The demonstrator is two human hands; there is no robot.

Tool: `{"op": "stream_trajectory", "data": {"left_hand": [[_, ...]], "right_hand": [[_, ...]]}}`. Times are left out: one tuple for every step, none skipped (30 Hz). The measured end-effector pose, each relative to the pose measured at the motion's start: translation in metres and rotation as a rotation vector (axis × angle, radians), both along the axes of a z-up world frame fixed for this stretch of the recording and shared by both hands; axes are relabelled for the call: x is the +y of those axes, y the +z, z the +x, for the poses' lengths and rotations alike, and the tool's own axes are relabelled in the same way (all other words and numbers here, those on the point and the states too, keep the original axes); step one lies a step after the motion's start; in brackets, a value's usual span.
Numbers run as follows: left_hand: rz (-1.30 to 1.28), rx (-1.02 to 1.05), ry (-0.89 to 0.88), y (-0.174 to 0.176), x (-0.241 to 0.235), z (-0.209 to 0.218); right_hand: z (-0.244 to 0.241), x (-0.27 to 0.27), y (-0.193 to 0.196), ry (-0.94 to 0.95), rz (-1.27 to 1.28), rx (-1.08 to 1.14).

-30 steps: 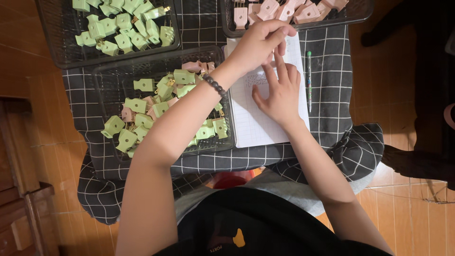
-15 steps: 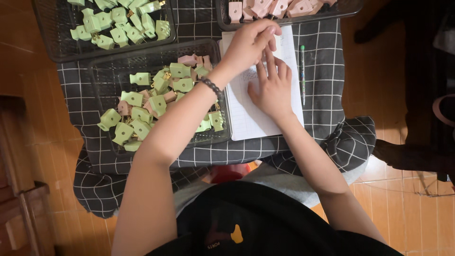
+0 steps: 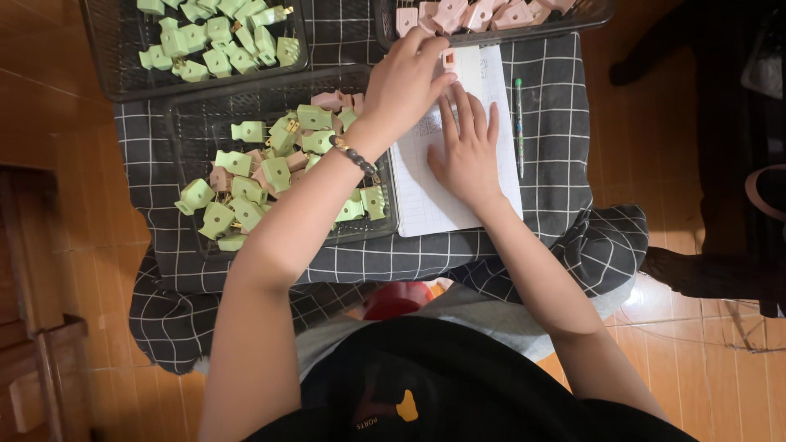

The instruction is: The person repeatedly picks up small pink and green electrical plug parts from baskets, inspects them by turning them over, and writes notes in a notebook. The person handles the parts one at a time and records observations.

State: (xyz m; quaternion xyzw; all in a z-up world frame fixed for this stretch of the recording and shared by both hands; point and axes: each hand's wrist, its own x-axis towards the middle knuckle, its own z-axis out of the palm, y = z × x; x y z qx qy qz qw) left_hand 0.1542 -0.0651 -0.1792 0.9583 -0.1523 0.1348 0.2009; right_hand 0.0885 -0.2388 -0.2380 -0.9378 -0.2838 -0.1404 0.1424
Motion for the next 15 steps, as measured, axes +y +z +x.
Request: {"op": "stream_trajectory", "data": {"left_hand": [[0.001,-0.003,0.000,0.000,-0.002,0.001],[0.035,-0.041,0.011,0.000,-0.003,0.002],[0.069,-0.078,0.021,0.000,-0.005,0.003],[0.070,-0.080,0.021,-0.004,-0.006,0.003],[0.156,-0.153,0.014,-0.007,-0.007,0.004],[0.245,-0.224,0.009,-0.010,-0.007,0.004],[0.249,-0.225,0.010,-0.011,-0.007,0.000],[0.273,-0.234,0.011,-0.011,-0.007,-0.002],[0.298,-0.242,0.011,-0.010,-0.007,-0.005],[0.300,-0.245,0.011,-0.011,-0.005,-0.005],[0.325,-0.277,0.012,-0.011,-0.004,-0.006],[0.349,-0.310,0.013,-0.012,-0.003,-0.006],[0.350,-0.313,0.010,-0.012,-0.003,-0.007],[0.336,-0.307,0.014,-0.012,-0.003,-0.008],[0.322,-0.302,0.017,-0.012,-0.003,-0.010]], "right_hand": [[0.000,0.000,0.002,0.000,0.001,-0.003],[-0.001,0.000,0.005,-0.004,0.000,0.000],[-0.002,0.000,0.007,-0.008,-0.002,0.002],[-0.001,-0.001,0.006,-0.008,-0.001,0.001],[0.000,-0.002,0.004,-0.004,-0.015,-0.005],[0.000,-0.003,0.003,0.002,-0.027,-0.009],[-0.001,-0.003,0.002,0.003,-0.024,-0.010],[-0.001,-0.003,0.001,0.003,-0.041,-0.028],[-0.001,-0.003,0.001,0.003,-0.057,-0.045],[-0.002,-0.003,0.001,0.002,-0.055,-0.048],[-0.002,-0.002,0.002,0.003,-0.057,-0.029],[-0.002,-0.003,0.003,0.003,-0.060,-0.010],[-0.002,-0.002,0.003,0.000,-0.058,-0.012],[-0.002,-0.001,0.004,-0.007,-0.087,-0.008],[-0.003,-0.001,0.004,-0.015,-0.116,-0.003]]}}
